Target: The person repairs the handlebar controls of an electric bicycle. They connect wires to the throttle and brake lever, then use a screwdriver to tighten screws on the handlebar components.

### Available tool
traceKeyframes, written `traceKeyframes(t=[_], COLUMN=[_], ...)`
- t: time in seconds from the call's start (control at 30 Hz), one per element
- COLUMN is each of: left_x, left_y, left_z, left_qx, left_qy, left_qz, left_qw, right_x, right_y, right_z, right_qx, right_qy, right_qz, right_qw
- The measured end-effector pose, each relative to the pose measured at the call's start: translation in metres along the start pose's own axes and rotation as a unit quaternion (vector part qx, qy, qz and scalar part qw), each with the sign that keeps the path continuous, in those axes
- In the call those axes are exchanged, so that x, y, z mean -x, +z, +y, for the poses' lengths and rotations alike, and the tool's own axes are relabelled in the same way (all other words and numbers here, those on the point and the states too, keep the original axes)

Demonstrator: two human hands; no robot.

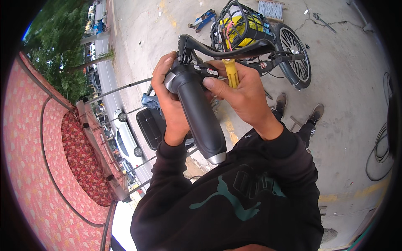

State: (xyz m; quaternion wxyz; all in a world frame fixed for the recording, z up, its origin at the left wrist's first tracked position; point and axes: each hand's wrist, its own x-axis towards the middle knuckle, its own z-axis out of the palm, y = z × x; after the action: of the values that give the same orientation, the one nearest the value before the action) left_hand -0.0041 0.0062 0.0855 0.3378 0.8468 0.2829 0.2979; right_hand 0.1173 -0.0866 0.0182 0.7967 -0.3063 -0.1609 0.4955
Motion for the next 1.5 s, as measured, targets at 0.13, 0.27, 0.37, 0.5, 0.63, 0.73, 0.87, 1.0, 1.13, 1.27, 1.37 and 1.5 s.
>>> traceKeyframes(t=[0.13, 0.27, 0.37, 0.5, 0.63, 0.73, 0.87, 1.0, 1.13, 1.27, 1.37, 1.5], left_x=[0.0, -0.001, -0.001, -0.004, -0.004, -0.004, -0.006, -0.004, -0.001, -0.005, -0.004, -0.007], left_y=[0.004, 0.002, 0.002, -0.003, 0.005, 0.006, 0.006, 0.005, 0.009, 0.013, 0.009, 0.005], left_z=[0.002, 0.0, 0.007, 0.006, 0.012, 0.01, 0.009, 0.007, 0.012, 0.014, 0.014, 0.005], left_qx=[0.011, -0.051, -0.103, -0.086, -0.023, -0.018, -0.076, -0.047, -0.019, -0.044, -0.096, -0.182], left_qy=[-0.026, 0.014, 0.041, 0.022, -0.06, -0.031, -0.005, -0.02, -0.04, -0.012, 0.019, 0.051], left_qz=[0.006, -0.001, -0.022, -0.034, 0.002, -0.004, -0.009, 0.0, 0.018, 0.011, 0.001, -0.003], left_qw=[1.0, 0.999, 0.994, 0.995, 0.998, 0.999, 0.997, 0.999, 0.999, 0.999, 0.995, 0.982], right_x=[0.0, 0.002, -0.002, -0.005, 0.0, 0.001, 0.003, 0.002, 0.005, 0.023, 0.062, 0.101], right_y=[-0.007, -0.007, -0.013, -0.011, -0.004, -0.001, 0.0, 0.003, -0.002, -0.008, -0.025, -0.025], right_z=[-0.005, 0.0, 0.007, 0.002, 0.004, 0.008, 0.004, 0.008, 0.003, 0.003, -0.013, -0.024], right_qx=[0.007, -0.086, -0.082, -0.068, -0.055, -0.067, -0.041, 0.04, -0.03, 0.076, 0.14, 0.355], right_qy=[0.033, 0.061, 0.054, 0.044, 0.033, 0.02, 0.01, -0.035, 0.044, -0.066, 0.016, -0.074], right_qz=[-0.047, -0.056, -0.064, -0.048, -0.018, -0.01, 0.0, 0.023, -0.014, 0.045, 0.056, 0.086], right_qw=[0.998, 0.993, 0.993, 0.996, 0.998, 0.998, 0.999, 0.998, 0.999, 0.994, 0.988, 0.928])
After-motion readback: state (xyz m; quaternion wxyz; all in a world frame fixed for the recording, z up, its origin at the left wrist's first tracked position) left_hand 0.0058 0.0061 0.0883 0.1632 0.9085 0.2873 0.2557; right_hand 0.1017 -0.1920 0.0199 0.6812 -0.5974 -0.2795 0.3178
